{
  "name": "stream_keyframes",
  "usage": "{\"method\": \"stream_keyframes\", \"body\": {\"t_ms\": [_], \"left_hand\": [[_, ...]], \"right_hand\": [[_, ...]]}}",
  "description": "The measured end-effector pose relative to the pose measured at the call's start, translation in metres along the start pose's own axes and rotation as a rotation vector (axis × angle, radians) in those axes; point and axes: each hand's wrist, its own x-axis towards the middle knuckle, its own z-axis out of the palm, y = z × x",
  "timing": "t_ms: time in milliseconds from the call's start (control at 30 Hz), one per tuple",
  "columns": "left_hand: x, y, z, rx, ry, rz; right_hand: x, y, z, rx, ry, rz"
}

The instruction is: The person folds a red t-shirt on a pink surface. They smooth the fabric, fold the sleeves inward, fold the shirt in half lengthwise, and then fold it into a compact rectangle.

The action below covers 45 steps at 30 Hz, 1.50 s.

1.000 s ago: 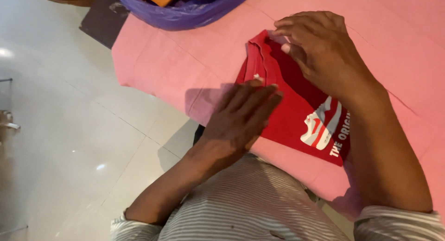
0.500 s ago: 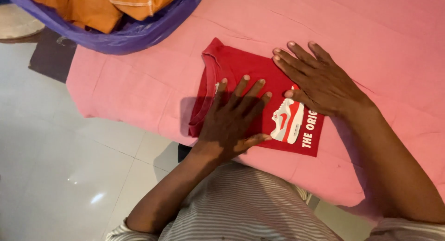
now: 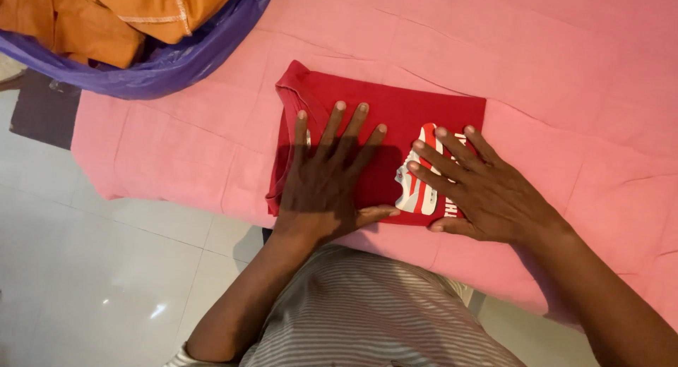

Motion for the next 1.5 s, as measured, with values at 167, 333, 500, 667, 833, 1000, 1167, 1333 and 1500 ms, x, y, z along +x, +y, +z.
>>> {"method": "stream_keyframes", "body": {"t_ms": [167, 333, 500, 667, 833, 1000, 1167, 1333, 1500], "left_hand": [[-0.002, 0.003, -0.001, -0.032, 0.009, -0.003], [-0.021, -0.004, -0.010, -0.042, 0.101, 0.089], [-0.062, -0.032, -0.004, -0.094, 0.305, 0.306], [-0.084, -0.041, -0.015, -0.013, 0.333, 0.297], [-0.084, -0.043, 0.034, 0.069, 0.472, 0.297], [-0.080, -0.042, 0.000, -0.019, 0.527, 0.265], [-0.076, -0.054, -0.010, -0.059, 0.552, 0.244], [-0.072, -0.081, -0.059, -0.073, 0.585, 0.224], [-0.064, -0.094, -0.110, -0.509, 0.666, 0.284]], "right_hand": [[-0.008, -0.003, -0.007, -0.024, -0.004, 0.052], [0.008, 0.002, -0.026, 0.050, 0.058, 0.060], [0.067, 0.009, -0.043, 0.053, 0.205, 0.142], [0.143, 0.018, -0.024, 0.214, 0.141, 0.146], [0.184, 0.026, -0.015, 0.251, 0.141, 0.152], [0.194, 0.023, -0.030, 0.517, 0.097, 0.132], [0.179, 0.015, -0.033, 0.709, 0.141, 0.204], [0.158, -0.013, -0.089, 0.832, 0.282, 0.283], [0.129, -0.032, -0.129, 1.078, 0.493, 0.462]]}}
